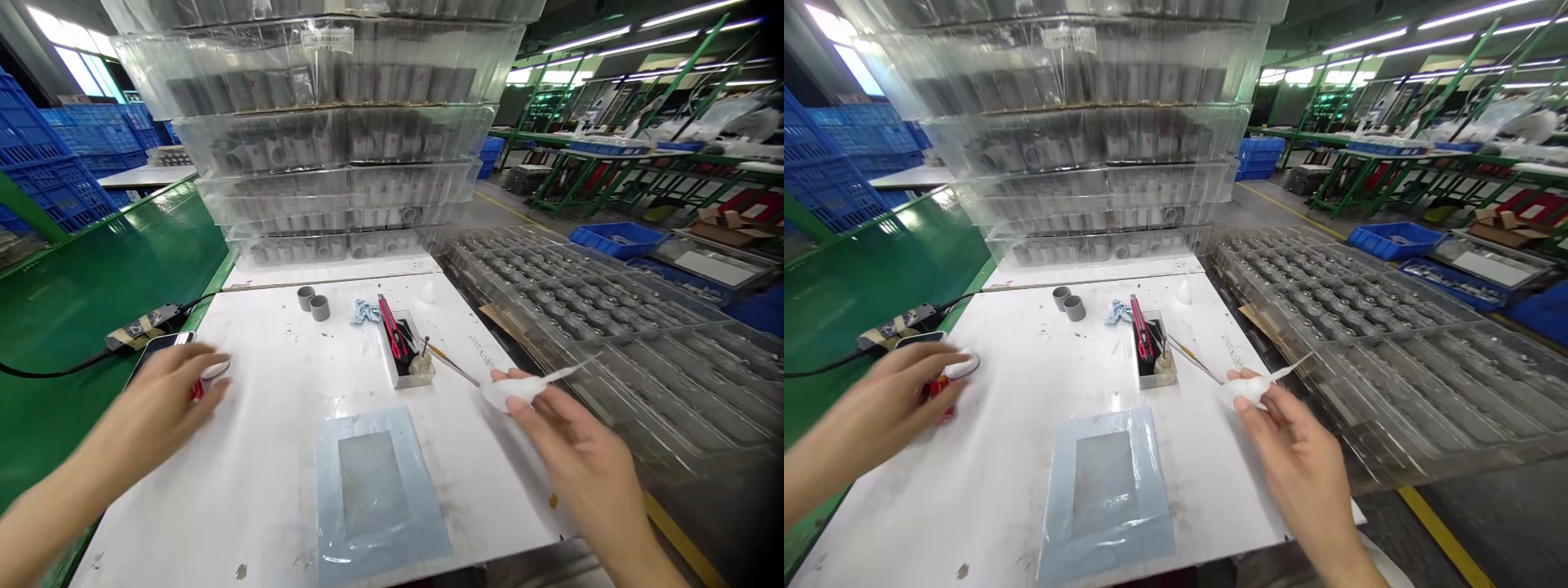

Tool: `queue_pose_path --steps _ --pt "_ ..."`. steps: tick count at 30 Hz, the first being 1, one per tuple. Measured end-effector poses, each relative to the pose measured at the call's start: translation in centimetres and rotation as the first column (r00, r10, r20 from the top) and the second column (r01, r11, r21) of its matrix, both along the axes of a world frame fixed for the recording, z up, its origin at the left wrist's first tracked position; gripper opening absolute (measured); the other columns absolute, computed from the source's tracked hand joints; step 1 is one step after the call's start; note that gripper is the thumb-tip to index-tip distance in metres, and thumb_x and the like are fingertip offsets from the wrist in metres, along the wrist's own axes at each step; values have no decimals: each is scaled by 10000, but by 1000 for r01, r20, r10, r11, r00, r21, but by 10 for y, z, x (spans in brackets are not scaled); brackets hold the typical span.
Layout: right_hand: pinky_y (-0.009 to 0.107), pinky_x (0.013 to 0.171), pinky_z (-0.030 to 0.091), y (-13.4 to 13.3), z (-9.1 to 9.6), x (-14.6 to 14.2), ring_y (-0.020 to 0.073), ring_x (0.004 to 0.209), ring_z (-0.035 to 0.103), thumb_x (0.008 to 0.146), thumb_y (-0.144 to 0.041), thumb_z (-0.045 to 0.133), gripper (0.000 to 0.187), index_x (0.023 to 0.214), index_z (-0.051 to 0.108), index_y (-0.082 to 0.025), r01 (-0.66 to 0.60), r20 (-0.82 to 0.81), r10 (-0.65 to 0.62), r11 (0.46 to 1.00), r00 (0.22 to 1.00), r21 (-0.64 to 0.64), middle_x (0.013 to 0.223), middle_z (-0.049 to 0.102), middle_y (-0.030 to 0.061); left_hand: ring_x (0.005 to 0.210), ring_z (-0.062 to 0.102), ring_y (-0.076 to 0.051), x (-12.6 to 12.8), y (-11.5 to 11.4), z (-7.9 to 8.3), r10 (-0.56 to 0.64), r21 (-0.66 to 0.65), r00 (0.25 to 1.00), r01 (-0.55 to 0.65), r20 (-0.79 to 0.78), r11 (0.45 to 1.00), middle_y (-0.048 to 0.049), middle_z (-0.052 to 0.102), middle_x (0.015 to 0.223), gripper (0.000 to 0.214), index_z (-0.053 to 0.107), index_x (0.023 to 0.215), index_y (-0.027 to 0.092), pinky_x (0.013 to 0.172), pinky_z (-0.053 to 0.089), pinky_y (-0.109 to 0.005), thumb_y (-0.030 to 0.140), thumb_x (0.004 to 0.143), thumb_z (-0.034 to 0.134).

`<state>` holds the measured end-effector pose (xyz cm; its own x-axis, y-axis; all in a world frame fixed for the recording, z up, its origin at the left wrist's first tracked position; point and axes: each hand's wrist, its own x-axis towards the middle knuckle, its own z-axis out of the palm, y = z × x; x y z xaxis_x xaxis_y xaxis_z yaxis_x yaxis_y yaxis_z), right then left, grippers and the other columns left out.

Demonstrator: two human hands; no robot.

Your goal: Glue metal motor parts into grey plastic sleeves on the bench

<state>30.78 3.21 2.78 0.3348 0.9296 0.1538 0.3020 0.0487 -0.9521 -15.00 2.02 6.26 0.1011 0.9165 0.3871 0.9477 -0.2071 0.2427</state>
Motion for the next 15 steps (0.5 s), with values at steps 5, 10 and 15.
queue_pose_path --steps 5,10,15 --pt "427 1032 658 -26 -13 -19 349 1258 736 846 -519 813 473 1237 804 -253 36 -109 -37 999 993 -6 1212 828 88 1473 467 -429 74 111 -24 -73 0 997 74 -12 997 -209 556 1533 339 686 1339 165 1155 439 -651 241 1030 570" --pt "406 910 708 -40 -26 -9 366 1119 795 833 -476 832 453 1232 809 -261 63 -147 -63 998 987 -9 1156 841 92 1640 189 -460 86 141 -17 -153 -13 981 156 121 988 -147 452 1694 105 769 988 188 1248 206 -773 209 985 667" --pt "375 764 731 -55 -35 1 347 1004 830 839 -448 837 521 1331 764 -292 50 -206 -51 999 977 -11 1167 839 94 1168 748 -348 93 58 -9 -155 -188 901 248 406 950 -112 738 1388 246 728 869 227 1020 591 -568 441 989 714"
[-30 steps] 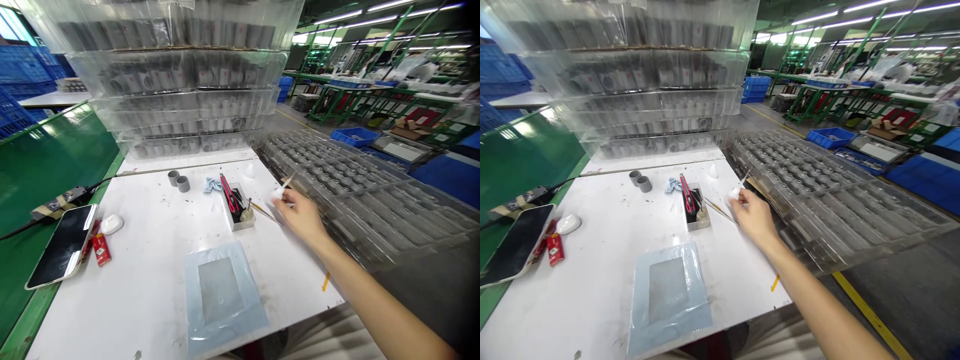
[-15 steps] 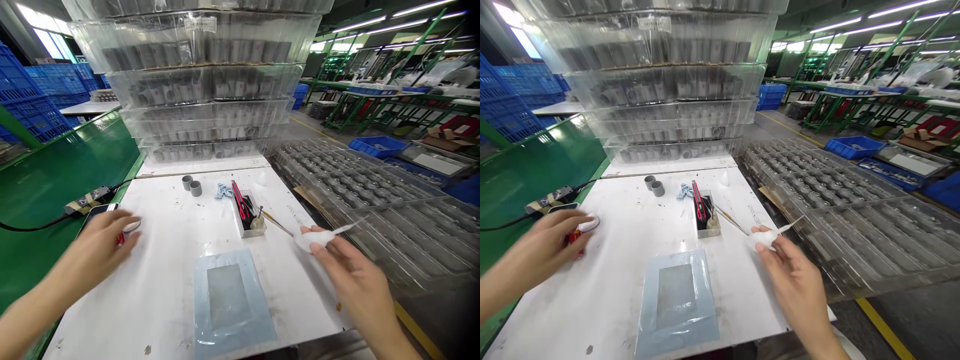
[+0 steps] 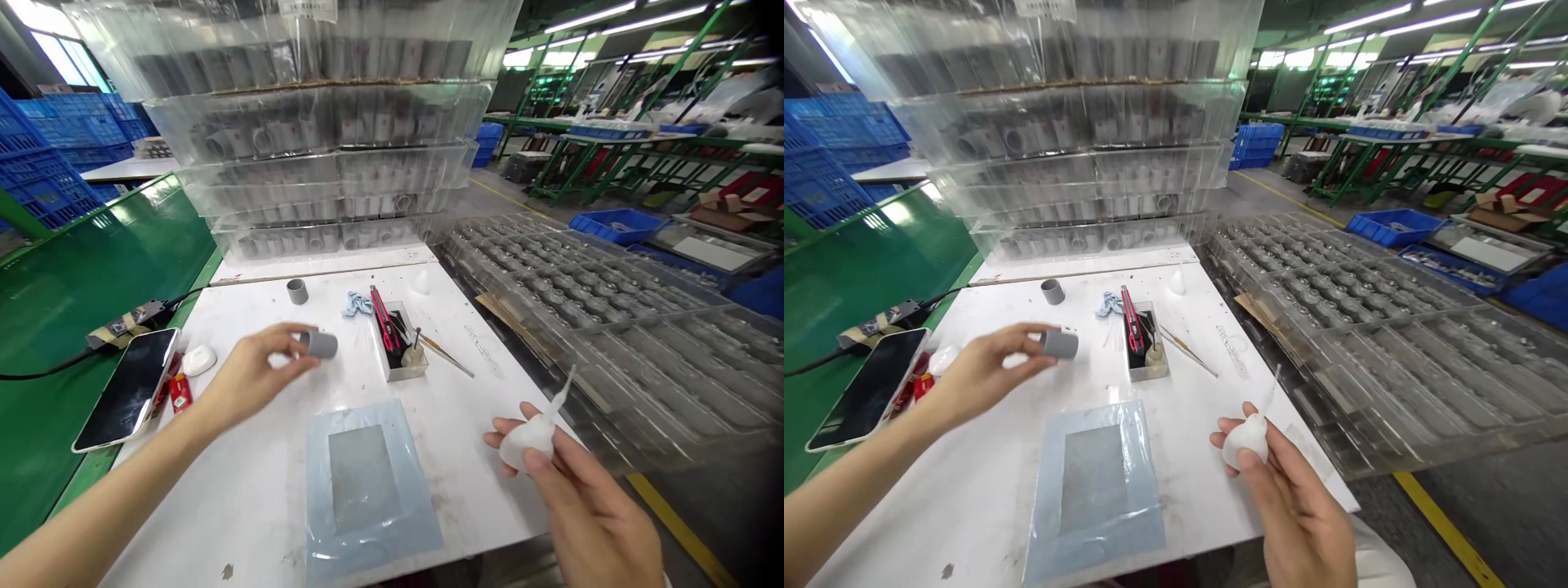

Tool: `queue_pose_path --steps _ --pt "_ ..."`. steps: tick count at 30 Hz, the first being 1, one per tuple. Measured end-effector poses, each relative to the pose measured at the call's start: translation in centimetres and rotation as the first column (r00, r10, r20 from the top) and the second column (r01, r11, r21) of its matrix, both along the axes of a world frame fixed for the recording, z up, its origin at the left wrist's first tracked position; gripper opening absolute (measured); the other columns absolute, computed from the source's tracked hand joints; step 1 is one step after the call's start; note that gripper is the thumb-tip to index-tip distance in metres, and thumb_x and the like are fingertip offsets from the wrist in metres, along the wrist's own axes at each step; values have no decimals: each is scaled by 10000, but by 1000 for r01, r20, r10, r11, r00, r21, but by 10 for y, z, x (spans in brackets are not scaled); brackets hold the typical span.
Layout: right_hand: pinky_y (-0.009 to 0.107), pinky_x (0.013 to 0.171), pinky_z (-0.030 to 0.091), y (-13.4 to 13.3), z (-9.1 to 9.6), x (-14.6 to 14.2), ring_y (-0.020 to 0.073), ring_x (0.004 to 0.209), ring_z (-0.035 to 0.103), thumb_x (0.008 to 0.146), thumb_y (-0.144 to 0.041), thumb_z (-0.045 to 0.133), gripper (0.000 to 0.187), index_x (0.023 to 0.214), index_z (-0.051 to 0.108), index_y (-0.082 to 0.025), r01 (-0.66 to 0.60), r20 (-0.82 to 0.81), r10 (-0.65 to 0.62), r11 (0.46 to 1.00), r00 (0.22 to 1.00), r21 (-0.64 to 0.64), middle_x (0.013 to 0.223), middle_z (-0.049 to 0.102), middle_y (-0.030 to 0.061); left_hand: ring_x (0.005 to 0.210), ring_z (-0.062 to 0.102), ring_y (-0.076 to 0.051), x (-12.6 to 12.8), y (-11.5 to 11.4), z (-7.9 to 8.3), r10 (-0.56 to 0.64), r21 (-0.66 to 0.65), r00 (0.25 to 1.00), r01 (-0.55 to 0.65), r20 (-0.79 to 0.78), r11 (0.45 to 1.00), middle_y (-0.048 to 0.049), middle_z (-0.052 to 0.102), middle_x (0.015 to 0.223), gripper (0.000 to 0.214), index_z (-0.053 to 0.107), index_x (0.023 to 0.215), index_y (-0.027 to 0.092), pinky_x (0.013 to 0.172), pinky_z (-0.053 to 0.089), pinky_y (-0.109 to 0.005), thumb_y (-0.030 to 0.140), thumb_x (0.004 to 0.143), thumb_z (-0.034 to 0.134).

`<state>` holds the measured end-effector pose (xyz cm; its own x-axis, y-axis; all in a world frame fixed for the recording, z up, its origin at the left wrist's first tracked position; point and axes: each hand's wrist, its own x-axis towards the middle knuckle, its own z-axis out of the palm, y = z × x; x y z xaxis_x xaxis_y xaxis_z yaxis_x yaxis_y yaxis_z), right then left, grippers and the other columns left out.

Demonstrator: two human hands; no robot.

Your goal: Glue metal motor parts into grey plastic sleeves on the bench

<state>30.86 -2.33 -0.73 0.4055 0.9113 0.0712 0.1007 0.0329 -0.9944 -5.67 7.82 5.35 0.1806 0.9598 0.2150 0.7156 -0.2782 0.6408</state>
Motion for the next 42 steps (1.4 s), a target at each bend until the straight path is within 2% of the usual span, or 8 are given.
queue_pose_path --steps 4,8,13,17,20,26,30,42 --pt "395 880 718 -14 -1 -14 307 968 837 834 -402 862 517 1337 767 -327 -30 33 29 999 999 11 1106 853 75 954 811 -230 27 -78 -18 31 -295 898 112 440 949 -73 748 1320 206 532 1042 276 755 666 -359 305 994 730" --pt "435 938 691 -18 -5 -28 305 1020 817 801 -376 902 413 1204 826 -329 15 28 -18 996 999 84 1061 850 59 1023 744 -223 43 -113 -37 159 -444 739 206 655 872 -101 637 1434 286 663 1214 311 771 644 -340 180 968 725" --pt "400 850 663 -19 -13 -39 259 961 776 836 -360 878 217 1029 828 -274 96 5 -97 987 995 130 1061 817 66 1328 621 -300 47 -115 -44 134 -431 811 157 570 889 -97 598 1484 105 714 865 247 909 617 -354 189 945 749" --pt "376 761 632 -24 -18 -46 271 967 752 956 -417 737 199 1016 812 -242 37 50 -49 976 998 215 1038 798 95 1312 651 -249 45 -116 -44 190 -447 734 170 653 878 -37 672 1411 316 708 1184 367 984 610 -351 154 953 736" --pt "421 817 617 -27 -20 -52 288 989 740 1031 -462 603 304 1042 815 -245 17 78 -43 953 996 302 1014 794 103 1117 716 -224 39 -119 -43 154 -500 783 221 603 837 -24 713 1370 399 688 1319 417 847 624 -297 237 970 754" --pt "368 530 511 -25 -13 -67 248 693 675 1018 -389 543 303 1064 807 -248 -134 84 108 891 991 433 817 720 91 918 689 -232 33 -122 -41 144 -559 880 155 453 815 -32 753 1242 328 728 1316 427 658 560 -298 482 993 704" --pt "394 607 534 -22 -7 -80 249 716 670 965 -325 613 211 1065 778 -240 -183 95 157 868 983 462 818 736 68 1156 651 -275 36 -122 -42 75 -498 873 202 482 843 -12 667 1415 320 748 1294 455 795 583 -313 348 998 693" --pt "382 624 453 -15 -10 -89 216 751 617 998 -268 633 206 1133 783 -224 -216 36 233 817 972 534 927 778 52 987 669 -209 43 -122 -35 209 -560 828 145 520 816 -29 699 1320 295 807 1230 397 651 512 -203 388 936 784"
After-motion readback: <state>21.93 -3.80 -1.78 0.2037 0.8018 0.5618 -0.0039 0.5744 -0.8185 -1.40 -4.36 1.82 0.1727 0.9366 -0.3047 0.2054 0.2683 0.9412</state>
